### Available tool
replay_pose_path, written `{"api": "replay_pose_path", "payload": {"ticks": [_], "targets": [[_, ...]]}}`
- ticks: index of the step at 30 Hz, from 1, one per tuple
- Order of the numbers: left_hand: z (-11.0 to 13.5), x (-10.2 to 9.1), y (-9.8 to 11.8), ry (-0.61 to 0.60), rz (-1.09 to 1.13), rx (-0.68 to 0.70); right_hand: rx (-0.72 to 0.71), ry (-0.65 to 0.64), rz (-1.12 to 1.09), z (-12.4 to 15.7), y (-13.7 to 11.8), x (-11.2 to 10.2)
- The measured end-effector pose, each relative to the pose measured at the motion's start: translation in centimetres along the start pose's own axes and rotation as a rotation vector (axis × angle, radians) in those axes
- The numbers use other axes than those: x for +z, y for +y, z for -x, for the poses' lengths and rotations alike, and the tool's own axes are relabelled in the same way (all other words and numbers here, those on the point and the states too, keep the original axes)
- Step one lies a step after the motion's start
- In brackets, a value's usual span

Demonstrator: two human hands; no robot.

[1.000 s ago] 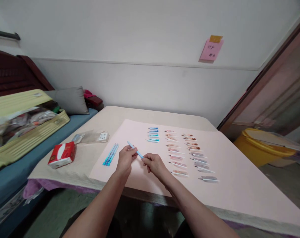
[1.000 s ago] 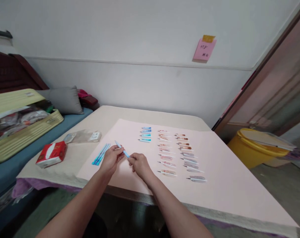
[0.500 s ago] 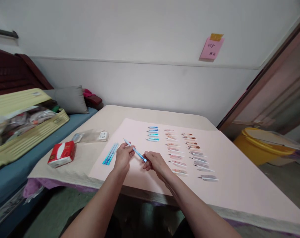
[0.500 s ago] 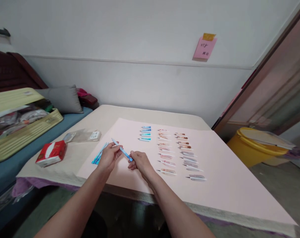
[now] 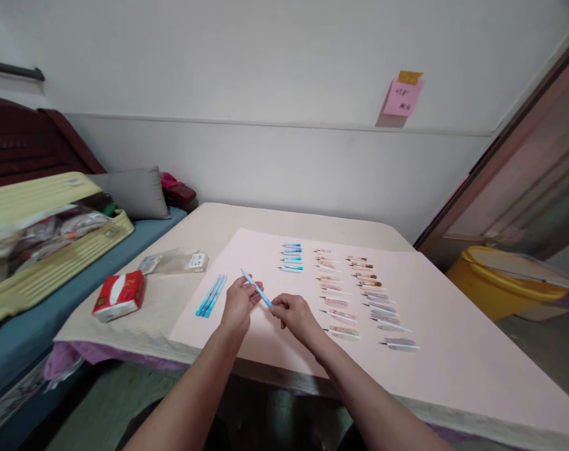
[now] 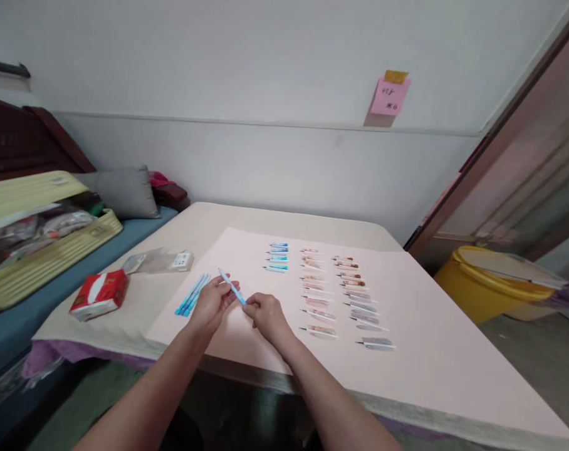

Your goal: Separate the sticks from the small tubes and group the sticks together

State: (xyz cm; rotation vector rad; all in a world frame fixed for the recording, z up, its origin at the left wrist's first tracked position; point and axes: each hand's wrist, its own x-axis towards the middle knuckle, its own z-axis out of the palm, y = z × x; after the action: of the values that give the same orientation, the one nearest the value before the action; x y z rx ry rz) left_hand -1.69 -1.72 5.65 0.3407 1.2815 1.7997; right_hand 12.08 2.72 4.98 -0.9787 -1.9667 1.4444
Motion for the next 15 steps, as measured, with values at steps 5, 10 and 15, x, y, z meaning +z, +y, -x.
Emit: {"api": "replay_pose_path", "payload": {"ticks": [5,10,15], "targets": [[0.28,0.16,0.03,-0.024,-0.012,-0.014,0.086,-0.042,-0.068,0.00,-0.15,0.11],[0.56,0.34,0.16,-0.012,-0.024,0.019,-0.006,0.066,0.065,0.11,-0.57,0.14],[0.60,0.35,-0.15,-0.049,-0.019,-0.006,-0.055,0.087,0.145,0.05,-0.63,0.68]]}}
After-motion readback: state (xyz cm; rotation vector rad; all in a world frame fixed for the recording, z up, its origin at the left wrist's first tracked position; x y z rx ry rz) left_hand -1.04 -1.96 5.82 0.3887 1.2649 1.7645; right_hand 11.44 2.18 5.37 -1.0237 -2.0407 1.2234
